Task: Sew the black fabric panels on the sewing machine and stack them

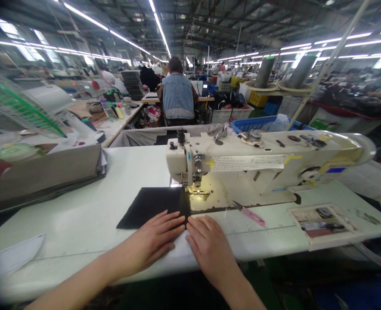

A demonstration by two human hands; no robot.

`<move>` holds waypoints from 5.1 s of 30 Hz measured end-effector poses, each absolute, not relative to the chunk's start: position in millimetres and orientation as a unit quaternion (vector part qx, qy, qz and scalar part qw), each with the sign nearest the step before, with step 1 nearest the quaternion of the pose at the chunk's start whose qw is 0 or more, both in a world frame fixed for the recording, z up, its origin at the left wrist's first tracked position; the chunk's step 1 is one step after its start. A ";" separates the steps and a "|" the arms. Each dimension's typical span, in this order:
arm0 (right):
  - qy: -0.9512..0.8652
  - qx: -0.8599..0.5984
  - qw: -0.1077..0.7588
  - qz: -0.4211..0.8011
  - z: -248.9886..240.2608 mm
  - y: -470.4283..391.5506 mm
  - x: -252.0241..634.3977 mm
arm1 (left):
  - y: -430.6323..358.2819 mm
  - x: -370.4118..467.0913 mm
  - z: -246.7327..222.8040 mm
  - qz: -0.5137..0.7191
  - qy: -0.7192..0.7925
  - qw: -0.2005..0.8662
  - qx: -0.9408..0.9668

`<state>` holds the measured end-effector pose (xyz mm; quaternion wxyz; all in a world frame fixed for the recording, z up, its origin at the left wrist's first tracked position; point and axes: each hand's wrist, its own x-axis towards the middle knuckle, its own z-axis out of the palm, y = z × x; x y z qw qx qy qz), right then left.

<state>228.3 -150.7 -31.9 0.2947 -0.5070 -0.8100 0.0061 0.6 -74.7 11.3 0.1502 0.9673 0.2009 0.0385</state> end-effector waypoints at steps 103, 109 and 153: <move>-0.857 -0.443 0.174 0.195 3.2 -166.0 237.6 | -132.5 -34.2 40.5 0.102 0.251 0.420 0.866; -0.728 -0.498 0.251 0.398 33.7 -154.0 242.5 | -93.0 -57.5 60.8 0.161 0.345 0.529 0.759; -0.647 -0.639 0.358 0.211 -18.1 -114.4 197.8 | -70.7 -38.7 21.1 0.035 0.680 0.182 0.709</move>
